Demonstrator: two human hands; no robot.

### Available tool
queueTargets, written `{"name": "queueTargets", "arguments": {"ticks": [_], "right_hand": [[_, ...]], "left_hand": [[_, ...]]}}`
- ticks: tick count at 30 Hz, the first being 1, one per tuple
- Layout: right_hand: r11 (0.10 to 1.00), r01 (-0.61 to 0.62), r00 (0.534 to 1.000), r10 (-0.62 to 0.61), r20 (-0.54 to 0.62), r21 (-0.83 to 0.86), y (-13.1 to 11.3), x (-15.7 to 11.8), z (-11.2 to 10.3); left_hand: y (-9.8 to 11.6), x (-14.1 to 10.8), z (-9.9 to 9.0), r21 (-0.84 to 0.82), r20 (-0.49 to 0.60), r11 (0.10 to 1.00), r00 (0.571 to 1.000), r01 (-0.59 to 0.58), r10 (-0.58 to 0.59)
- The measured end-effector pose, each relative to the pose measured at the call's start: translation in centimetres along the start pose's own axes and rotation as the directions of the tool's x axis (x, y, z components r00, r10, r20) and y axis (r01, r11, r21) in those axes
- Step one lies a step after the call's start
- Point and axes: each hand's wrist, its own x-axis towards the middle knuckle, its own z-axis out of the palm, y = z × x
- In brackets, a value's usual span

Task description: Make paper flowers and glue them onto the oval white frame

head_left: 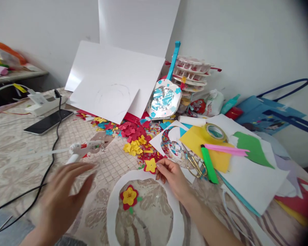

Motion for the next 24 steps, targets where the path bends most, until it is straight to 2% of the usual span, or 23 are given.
{"name": "queueTargets", "arguments": {"ticks": [2,3,6,9,14,24], "right_hand": [[1.0,-0.003,1.0,0.003,0.001,-0.005,-0.1,0.0,0.0],[1.0,-0.002,1.0,0.002,0.002,-0.005,-0.1,0.0,0.1],[1.0,0.002,1.0,-0.002,0.003,-0.004,-0.1,0.0,0.1],[1.0,0.007,1.0,-0.007,-0.001,0.002,0.0,0.1,0.0],[1.0,0.0,1.0,0.0,0.004,0.009,0.1,0.1,-0.1],[1.0,-0.013,1.0,0.013,0.003,0.006,-0.3,0.0,0.1]], "left_hand": [[1.1,2.6,1.7,-0.062,0.15,0.99,0.979,-0.13,0.138],[1.4,3.8,2.7,-0.076,0.173,0.985,0.971,-0.155,0.166],[1.6,6.5,5.3,-0.042,0.289,0.978,0.935,-0.202,0.206],[1.5,7.7,6.9,0.041,0.364,0.972,0.91,-0.23,0.2],[1.4,7.9,7.5,0.104,0.401,0.957,0.892,-0.272,0.21],[1.1,7.7,8.2,0.088,0.373,0.953,0.897,-0.29,0.238]]}}
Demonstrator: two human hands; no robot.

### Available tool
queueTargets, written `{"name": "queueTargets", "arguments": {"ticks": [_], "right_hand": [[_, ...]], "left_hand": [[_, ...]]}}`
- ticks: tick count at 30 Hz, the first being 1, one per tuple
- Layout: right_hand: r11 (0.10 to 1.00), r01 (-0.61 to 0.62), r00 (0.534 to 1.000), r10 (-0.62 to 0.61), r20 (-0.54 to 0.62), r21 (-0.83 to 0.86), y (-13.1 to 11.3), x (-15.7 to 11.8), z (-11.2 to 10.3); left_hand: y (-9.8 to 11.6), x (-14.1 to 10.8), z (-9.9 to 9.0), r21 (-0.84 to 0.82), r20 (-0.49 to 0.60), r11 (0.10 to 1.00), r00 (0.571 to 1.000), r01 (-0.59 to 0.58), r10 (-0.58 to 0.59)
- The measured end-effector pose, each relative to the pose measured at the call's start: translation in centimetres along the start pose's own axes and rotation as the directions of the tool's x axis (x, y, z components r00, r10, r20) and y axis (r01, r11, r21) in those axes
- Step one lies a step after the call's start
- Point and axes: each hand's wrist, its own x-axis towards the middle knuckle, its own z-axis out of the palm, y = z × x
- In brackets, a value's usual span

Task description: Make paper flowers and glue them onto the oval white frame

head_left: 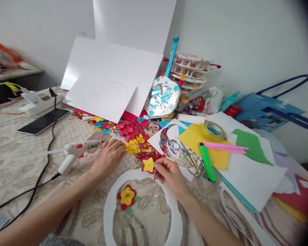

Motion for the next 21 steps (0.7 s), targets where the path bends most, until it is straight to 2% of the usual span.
{"name": "queueTargets", "arguments": {"ticks": [3,8,15,18,21], "right_hand": [[1.0,-0.001,1.0,0.001,0.0,0.0,-0.1,0.0,0.0],[1.0,0.0,1.0,0.0,0.009,0.006,-0.2,-0.1,0.0],[1.0,-0.002,1.0,0.002,0.002,0.015,-0.2,-0.1,0.1],[1.0,0.002,1.0,-0.002,0.006,0.004,-0.3,-0.1,0.1],[1.0,0.002,1.0,-0.002,0.004,-0.014,-0.3,-0.1,0.1]], "left_hand": [[-0.2,0.0,0.2,0.009,-0.015,1.0,1.0,-0.004,0.004],[-0.4,-0.5,-0.1,-0.027,-0.155,0.999,0.987,-0.045,0.04],[-0.1,-1.1,-0.6,-0.085,-0.284,0.976,0.944,-0.201,0.17],[0.1,-1.6,-0.5,-0.15,-0.294,0.951,0.931,-0.27,0.218],[0.4,-2.1,-0.5,-0.234,-0.254,0.924,0.936,-0.304,0.243]]}}
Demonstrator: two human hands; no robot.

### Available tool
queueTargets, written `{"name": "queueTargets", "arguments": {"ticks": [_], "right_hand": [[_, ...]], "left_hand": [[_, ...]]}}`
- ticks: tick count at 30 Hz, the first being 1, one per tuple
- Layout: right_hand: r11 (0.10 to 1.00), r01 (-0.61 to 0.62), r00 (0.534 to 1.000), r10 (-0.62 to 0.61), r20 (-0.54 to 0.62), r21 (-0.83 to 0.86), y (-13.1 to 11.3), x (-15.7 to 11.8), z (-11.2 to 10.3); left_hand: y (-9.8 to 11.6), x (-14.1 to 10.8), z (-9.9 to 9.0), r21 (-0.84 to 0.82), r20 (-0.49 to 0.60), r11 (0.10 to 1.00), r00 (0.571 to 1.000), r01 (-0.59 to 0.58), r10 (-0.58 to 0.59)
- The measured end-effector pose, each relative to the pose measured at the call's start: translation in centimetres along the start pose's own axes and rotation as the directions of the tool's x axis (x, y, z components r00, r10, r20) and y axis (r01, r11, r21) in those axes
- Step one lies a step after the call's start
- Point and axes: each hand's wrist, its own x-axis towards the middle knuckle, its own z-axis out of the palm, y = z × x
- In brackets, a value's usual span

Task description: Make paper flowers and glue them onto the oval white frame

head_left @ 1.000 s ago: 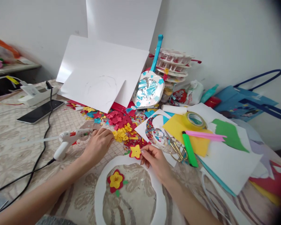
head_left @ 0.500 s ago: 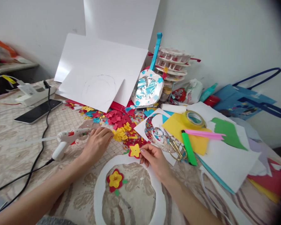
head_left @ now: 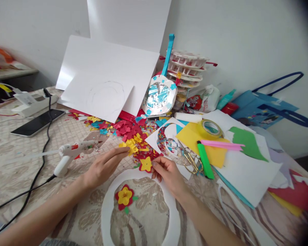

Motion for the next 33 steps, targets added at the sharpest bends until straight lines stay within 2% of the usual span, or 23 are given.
{"name": "queueTargets", "arguments": {"ticks": [3,6,9,14,17,22,33], "right_hand": [[1.0,0.01,1.0,-0.01,-0.002,-0.011,0.0,0.0,0.0],[1.0,0.013,1.0,-0.013,-0.002,-0.005,0.0,0.1,0.0],[1.0,0.013,1.0,-0.013,-0.002,0.004,0.1,0.1,0.0],[1.0,0.014,1.0,-0.014,-0.001,0.012,0.2,0.1,0.0],[1.0,0.016,1.0,-0.016,0.001,0.009,0.2,0.1,0.0],[1.0,0.018,1.0,-0.018,-0.004,-0.004,0.2,0.1,-0.1],[1.0,0.014,1.0,-0.014,-0.002,-0.003,0.1,0.0,-0.1]], "left_hand": [[0.2,0.1,0.2,-0.044,-0.004,0.999,1.0,0.029,-0.029],[-0.3,0.6,0.6,-0.05,-0.066,0.992,0.991,0.115,-0.118],[-1.1,1.1,1.0,-0.065,-0.051,0.972,0.972,0.225,-0.229],[-1.9,1.5,1.1,-0.097,0.012,0.894,0.899,0.437,-0.438],[-1.8,1.5,0.8,-0.139,0.079,0.844,0.856,0.517,-0.511],[-1.6,1.5,0.5,-0.177,0.121,0.824,0.843,0.538,-0.525],[-1.8,1.3,0.9,-0.097,0.032,0.875,0.88,0.475,-0.474]]}}
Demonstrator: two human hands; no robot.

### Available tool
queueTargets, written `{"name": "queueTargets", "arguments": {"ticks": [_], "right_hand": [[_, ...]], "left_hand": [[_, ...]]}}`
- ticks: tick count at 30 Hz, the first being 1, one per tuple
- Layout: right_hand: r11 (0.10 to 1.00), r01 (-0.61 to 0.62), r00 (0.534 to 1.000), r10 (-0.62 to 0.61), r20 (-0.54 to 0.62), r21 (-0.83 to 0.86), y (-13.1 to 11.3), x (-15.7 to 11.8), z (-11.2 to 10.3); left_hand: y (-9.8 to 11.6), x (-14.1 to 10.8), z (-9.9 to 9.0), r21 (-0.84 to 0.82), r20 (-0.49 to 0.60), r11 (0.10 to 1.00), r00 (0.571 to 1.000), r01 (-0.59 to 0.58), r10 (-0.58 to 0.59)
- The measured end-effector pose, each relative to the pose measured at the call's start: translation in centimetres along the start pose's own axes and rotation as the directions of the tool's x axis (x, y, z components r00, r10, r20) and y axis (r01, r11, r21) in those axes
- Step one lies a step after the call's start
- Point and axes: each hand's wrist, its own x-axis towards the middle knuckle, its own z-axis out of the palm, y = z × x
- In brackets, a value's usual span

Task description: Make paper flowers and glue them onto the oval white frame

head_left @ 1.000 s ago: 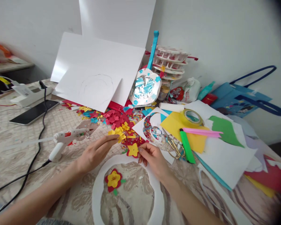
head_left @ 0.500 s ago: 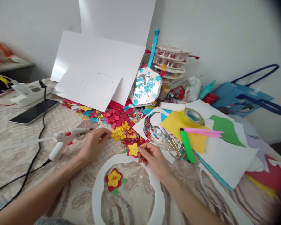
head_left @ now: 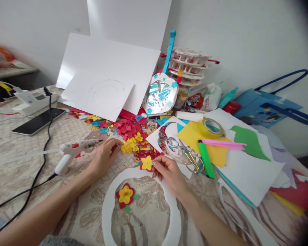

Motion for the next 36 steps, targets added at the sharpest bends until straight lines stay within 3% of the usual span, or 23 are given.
{"name": "queueTargets", "arguments": {"ticks": [5,12,22,26,32,34,36], "right_hand": [[1.0,0.0,1.0,0.0,0.003,0.01,0.0,0.0,0.0],[1.0,0.003,1.0,-0.003,0.006,0.002,0.2,0.0,0.0],[1.0,0.007,1.0,-0.007,0.007,0.004,0.1,0.0,-0.1],[1.0,0.006,1.0,-0.007,0.016,0.01,0.2,0.0,-0.1],[1.0,-0.004,1.0,0.004,0.011,0.005,0.4,-0.1,-0.1],[1.0,-0.007,1.0,0.006,0.011,0.005,0.4,0.0,-0.1],[1.0,-0.006,1.0,0.006,0.013,-0.005,0.3,0.0,-0.1]], "left_hand": [[0.7,0.0,-0.1,0.052,-0.008,0.998,1.0,-0.021,0.022],[-0.1,-0.3,0.9,0.144,0.111,0.989,0.993,0.032,-0.048],[0.2,-0.2,0.6,0.095,0.137,0.994,0.988,0.06,-0.073],[0.4,0.0,0.0,0.006,0.083,0.997,0.994,0.076,-0.076],[2.1,0.0,-1.4,-0.243,-0.03,0.951,0.979,0.191,-0.204],[3.4,-0.1,-1.6,-0.289,0.043,0.941,0.985,0.174,-0.168],[4.9,-0.1,-1.5,-0.3,0.187,0.941,0.977,0.159,-0.106]]}}
